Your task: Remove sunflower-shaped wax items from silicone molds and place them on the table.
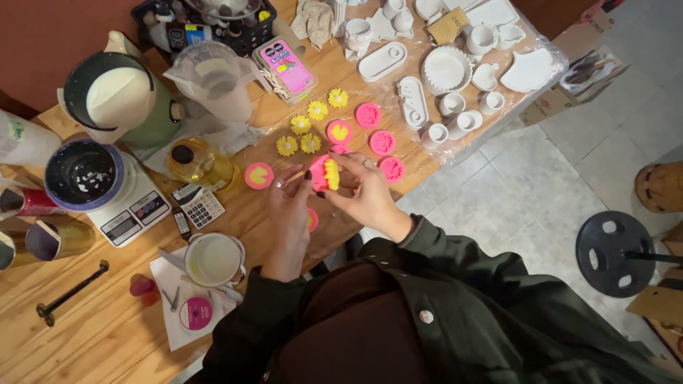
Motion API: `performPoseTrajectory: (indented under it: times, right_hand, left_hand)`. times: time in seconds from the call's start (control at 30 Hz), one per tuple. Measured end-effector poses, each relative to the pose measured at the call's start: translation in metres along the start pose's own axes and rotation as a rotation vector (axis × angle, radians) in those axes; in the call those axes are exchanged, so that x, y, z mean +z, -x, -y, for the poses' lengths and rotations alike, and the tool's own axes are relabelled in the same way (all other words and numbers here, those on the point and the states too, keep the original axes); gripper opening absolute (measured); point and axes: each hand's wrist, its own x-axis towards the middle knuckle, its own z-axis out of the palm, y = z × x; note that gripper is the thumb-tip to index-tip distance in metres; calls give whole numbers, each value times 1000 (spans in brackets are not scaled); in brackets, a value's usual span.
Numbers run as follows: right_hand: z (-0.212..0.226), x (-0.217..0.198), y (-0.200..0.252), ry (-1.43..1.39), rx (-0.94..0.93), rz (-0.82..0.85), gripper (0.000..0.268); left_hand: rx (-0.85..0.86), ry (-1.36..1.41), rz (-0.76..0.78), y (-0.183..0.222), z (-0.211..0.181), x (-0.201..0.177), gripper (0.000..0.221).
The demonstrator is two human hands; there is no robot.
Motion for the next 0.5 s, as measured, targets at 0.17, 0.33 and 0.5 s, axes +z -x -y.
performPoseTrajectory:
  times: [0.17, 0.33, 0.5]
  right_hand:
    - [-10, -3, -1, -184, 149, 93, 64]
    - [-10, -4, 2, -335, 197, 125, 63]
    - [-18, -2, 4, -335, 193, 113, 58]
  left_hand:
    - [-30, -34, 30, -3, 5, -6, 30]
    - [-34, -13, 41, -2, 1, -5, 30]
    - [-35, 5, 25, -2, -2, -3, 30]
